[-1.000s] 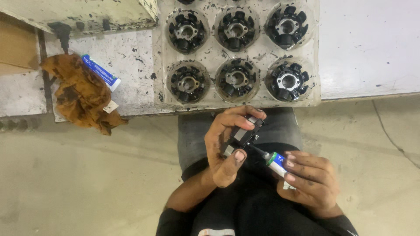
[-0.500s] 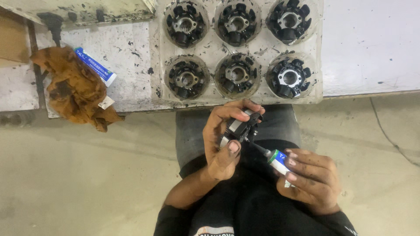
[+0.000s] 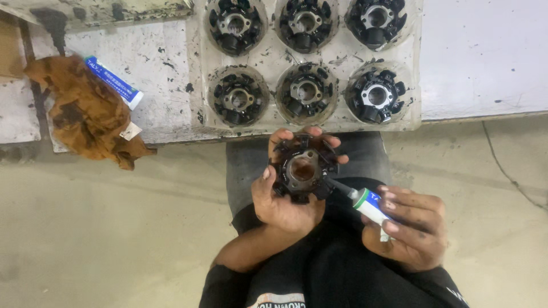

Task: The person picks up a rotor hub from a tray, applies adhesive from a tube onto the hub's surface, and places the hub back into the tray, repeating this for multiple hubs. They occasionally wipe the tube nozzle with a cloth and reposition the tray.

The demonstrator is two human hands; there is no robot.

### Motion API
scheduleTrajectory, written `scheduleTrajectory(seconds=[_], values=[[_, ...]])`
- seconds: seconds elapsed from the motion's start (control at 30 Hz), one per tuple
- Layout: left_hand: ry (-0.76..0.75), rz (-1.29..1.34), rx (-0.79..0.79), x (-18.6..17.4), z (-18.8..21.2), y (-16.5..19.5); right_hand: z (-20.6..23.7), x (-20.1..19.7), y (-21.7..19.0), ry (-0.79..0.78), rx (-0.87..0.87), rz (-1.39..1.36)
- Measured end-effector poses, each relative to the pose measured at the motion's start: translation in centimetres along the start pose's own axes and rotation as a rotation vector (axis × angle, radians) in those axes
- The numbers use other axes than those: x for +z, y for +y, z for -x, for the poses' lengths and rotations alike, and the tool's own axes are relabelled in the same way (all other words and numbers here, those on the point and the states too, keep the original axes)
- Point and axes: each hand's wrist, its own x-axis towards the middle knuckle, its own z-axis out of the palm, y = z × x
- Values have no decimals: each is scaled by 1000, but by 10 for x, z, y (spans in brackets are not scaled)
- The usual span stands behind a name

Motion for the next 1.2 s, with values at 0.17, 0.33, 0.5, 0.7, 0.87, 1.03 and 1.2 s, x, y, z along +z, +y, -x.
scheduleTrajectory(seconds=[0.17,0.33,0.5,0.7,0.87,1.03,1.2], values=[[119,63,-36,3,4,-4,-2,28,5,254,-92,12],[143,80,-67,1,2,-4,-4,11,2,36,-65,-75],[164,68,-82,1,1,-4,5,-9,4,-170,10,-100],[223,101,-137,0,-1,-4,11,-6,9,-153,11,-68],[244,94,-127,0,-2,-4,9,-7,7,-154,30,-55],[250,93,-136,-1,-3,-4,11,-6,6,-167,69,-51],[251,114,-151,-3,-3,-4,5,-8,4,-156,53,-27]])
